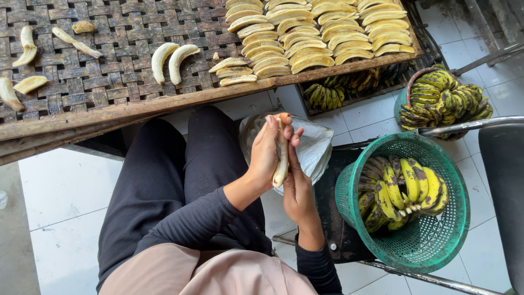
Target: The person peels bananas using a knife and places the peeled fruit onto a woven tray. They repeatedly pick up bananas from a green basket, peel them, and arrange the peeled pieces in rows on the tray.
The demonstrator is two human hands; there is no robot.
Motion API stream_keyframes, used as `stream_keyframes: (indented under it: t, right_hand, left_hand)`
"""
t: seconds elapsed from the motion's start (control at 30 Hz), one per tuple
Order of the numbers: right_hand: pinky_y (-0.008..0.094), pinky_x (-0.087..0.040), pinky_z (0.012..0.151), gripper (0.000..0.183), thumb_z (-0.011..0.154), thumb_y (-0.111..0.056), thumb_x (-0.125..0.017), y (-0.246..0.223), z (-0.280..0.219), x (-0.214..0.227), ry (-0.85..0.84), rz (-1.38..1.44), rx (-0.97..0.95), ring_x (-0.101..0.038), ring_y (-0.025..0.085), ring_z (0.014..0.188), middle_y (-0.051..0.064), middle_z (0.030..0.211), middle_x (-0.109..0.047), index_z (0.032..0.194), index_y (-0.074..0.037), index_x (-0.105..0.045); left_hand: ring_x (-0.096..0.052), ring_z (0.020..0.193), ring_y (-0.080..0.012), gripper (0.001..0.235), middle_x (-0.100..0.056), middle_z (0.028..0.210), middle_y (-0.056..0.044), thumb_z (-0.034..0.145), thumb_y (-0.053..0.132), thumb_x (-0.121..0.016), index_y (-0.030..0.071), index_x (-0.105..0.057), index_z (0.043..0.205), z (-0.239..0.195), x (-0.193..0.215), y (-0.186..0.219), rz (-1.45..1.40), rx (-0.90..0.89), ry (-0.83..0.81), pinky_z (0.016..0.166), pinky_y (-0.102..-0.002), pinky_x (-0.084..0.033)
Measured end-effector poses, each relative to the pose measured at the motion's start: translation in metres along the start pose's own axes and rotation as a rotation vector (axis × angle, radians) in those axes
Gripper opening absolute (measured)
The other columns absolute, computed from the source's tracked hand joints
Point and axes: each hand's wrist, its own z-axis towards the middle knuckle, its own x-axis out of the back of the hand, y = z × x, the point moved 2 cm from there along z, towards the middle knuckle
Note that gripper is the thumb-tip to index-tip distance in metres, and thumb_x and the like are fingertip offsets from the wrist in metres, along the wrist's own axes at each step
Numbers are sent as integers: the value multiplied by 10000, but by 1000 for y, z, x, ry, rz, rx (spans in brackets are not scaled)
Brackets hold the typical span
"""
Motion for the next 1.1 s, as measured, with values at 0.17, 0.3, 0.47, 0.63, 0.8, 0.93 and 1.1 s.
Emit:
stream_keyframes:
  t: [0.17, 0.3, 0.47, 0.63, 0.8, 0.93, 1.1]
  right_hand:
    - [394, -493, 1106, 536, 1142, -215, -368, 0, 4, -3, 7, 9, -71, -571, 394, 1409, 230, 1607, -467, 1650, -104, -238]
    - [399, -492, 1110, 588, 1099, -126, -391, -6, 10, -11, 12, -23, -81, -568, 399, 1396, 231, 1595, -484, 1657, -132, -204]
    - [393, -507, 1065, 680, 1030, -102, -490, -9, 30, -32, -50, -35, -119, -576, 379, 1366, 229, 1541, -514, 1642, -125, -196]
    - [413, -520, 1031, 598, 1061, -128, -537, -27, 64, -67, -55, -169, -17, -597, 391, 1355, 233, 1541, -539, 1620, -126, -325]
    - [468, -564, 754, 640, 967, -260, -662, -49, 119, -93, -136, -623, -66, -698, 349, 1004, 98, 1167, -718, 1555, -154, -432]
    - [440, -560, 636, 683, 920, -301, -714, -62, 174, -125, -226, -861, 245, -663, 281, 817, 77, 878, -614, 1538, -159, -461]
    - [435, -546, 590, 621, 861, -325, -738, -33, 298, -188, -269, -712, 464, -651, 299, 808, 88, 923, -612, 1424, -156, -534]
  left_hand:
    - [-650, 1220, -263, 407, -588, 942, -19, 1102, 404, -359, 50, -557, 1074, -16, -3, 7, -35, 183, 166, 993, -369, -472]
    - [-583, 1359, -285, 409, -633, 979, -93, 1154, 382, -360, 37, -575, 1107, -20, -7, 17, -46, 54, 36, 1127, -355, -470]
    - [-541, 1347, -268, 402, -691, 1218, -166, 1136, 350, -349, 33, -595, 1158, -24, 12, 32, 50, -29, 112, 1165, -367, -426]
    - [-569, 1240, -184, 487, -661, 1362, -72, 1098, 383, -339, 29, -600, 1307, -18, 43, 69, 35, -29, 176, 1106, -333, -426]
    - [-625, 1031, -128, 430, -652, 1203, -19, 1039, 355, -511, 166, -530, 1424, 2, 102, 133, 244, 299, 144, 875, -328, -552]
    - [-679, 993, -158, 456, -694, 1130, -74, 1010, 239, -646, 22, -546, 1398, 7, 151, 187, 585, 356, 139, 824, -326, -593]
    - [-667, 1017, -173, 498, -689, 1159, -94, 1006, 224, -588, 95, -485, 1477, 11, 182, 274, 517, 218, 360, 825, -320, -570]
